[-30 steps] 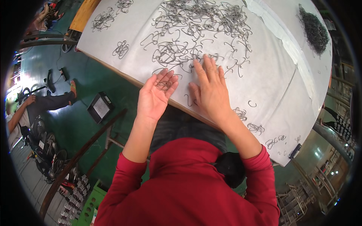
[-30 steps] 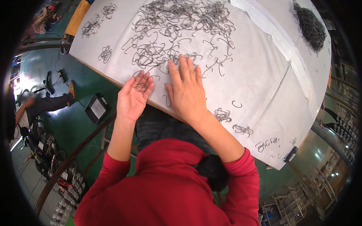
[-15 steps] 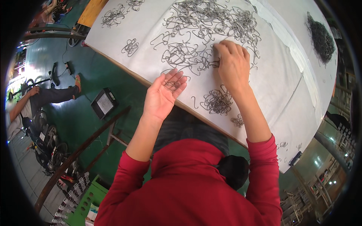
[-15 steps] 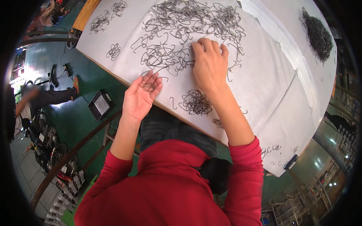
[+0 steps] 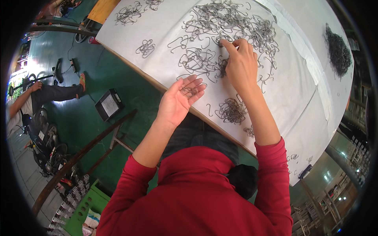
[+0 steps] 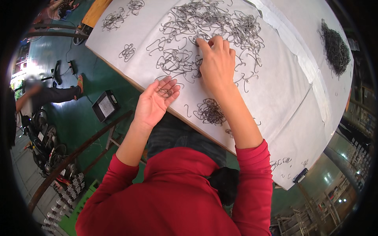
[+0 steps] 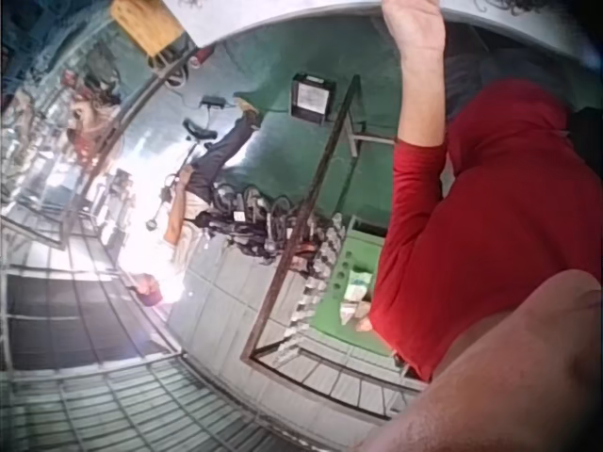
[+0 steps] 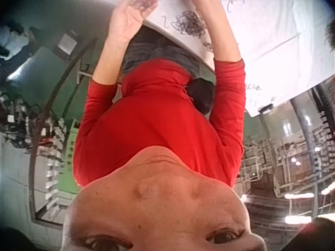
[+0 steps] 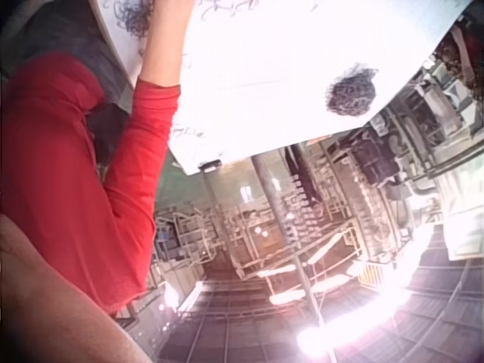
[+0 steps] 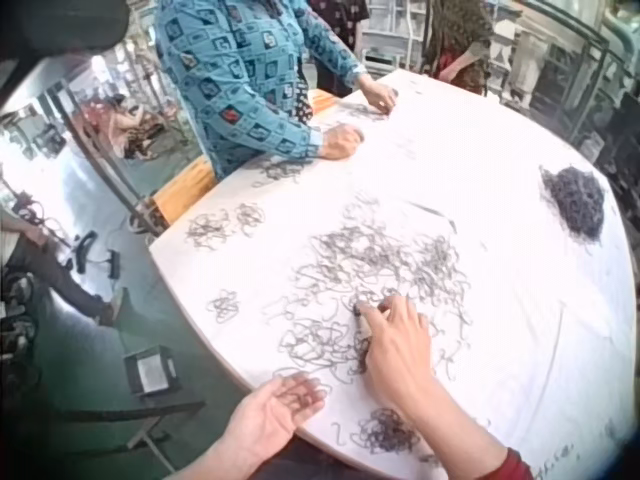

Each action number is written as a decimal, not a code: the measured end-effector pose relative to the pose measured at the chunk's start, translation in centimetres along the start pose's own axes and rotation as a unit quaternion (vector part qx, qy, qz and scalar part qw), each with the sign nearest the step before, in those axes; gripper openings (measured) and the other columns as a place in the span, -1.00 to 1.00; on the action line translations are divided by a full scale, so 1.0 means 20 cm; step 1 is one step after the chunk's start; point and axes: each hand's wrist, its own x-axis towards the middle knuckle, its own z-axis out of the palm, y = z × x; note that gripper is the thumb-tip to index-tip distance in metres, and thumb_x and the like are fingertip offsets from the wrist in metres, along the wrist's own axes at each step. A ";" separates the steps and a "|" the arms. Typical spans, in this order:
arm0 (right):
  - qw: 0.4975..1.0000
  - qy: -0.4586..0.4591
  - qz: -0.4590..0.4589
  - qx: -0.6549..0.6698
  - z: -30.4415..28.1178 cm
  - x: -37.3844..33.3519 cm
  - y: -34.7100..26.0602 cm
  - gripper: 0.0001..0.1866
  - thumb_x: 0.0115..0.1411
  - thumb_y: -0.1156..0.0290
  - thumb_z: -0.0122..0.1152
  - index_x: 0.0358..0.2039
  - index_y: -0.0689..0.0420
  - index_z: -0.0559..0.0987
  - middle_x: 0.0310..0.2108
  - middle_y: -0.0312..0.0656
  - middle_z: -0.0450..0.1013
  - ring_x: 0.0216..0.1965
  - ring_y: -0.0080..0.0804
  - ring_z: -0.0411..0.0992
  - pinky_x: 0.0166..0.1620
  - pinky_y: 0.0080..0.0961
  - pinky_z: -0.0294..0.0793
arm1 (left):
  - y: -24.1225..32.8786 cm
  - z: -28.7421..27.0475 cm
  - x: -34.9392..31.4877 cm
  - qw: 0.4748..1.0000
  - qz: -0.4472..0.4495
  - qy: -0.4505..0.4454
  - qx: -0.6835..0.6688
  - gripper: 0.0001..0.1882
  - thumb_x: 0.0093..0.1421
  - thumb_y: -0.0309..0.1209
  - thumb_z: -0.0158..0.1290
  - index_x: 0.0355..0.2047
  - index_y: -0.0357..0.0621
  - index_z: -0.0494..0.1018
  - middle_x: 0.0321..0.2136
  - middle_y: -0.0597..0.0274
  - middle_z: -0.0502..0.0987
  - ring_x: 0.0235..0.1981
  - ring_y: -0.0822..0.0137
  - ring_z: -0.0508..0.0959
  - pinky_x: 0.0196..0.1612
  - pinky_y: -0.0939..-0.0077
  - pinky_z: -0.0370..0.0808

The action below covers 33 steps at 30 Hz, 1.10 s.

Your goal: The person sorts small metal wire hooks on a white table, picking them up one by one and placing them into a growing pile. Another person works alongside at the same table, also sorting hooks. The camera wearer continues this repetitive sorting process throughout the clip.

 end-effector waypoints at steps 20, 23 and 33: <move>0.997 0.038 0.063 0.035 -0.03 0.12 0.14 -0.68 -0.06 0.65 0.07 -0.34 -0.03 0.63 -0.34 -0.30 0.40 -0.23 -0.35 0.37 -0.18 -0.39 0.28 | 0.03 -0.02 0.00 0.999 -0.035 -0.028 -0.023 -0.59 0.33 -0.26 -0.23 0.00 -0.36 0.30 -0.07 -0.03 0.42 0.02 0.07 0.41 0.14 0.21 0.34; 0.994 0.032 0.087 0.051 -0.04 0.13 0.16 -0.68 -0.06 0.65 0.06 -0.33 -0.01 0.62 -0.35 -0.28 0.40 -0.25 -0.33 0.38 -0.19 -0.38 0.30 | 0.03 -0.02 0.00 0.999 -0.039 -0.028 -0.021 -0.59 0.33 -0.26 -0.23 0.00 -0.36 0.30 -0.07 -0.04 0.42 0.02 0.07 0.41 0.14 0.21 0.34; 0.998 -0.017 -0.050 0.018 0.07 0.19 0.04 -0.66 -0.10 0.64 0.09 -0.33 -0.06 0.62 -0.33 -0.30 0.37 -0.23 -0.33 0.34 -0.19 -0.37 0.28 | 0.03 -0.03 0.00 0.998 -0.041 -0.035 -0.019 -0.57 0.34 -0.24 -0.27 0.03 -0.36 0.29 -0.06 -0.03 0.42 0.03 0.08 0.41 0.14 0.22 0.34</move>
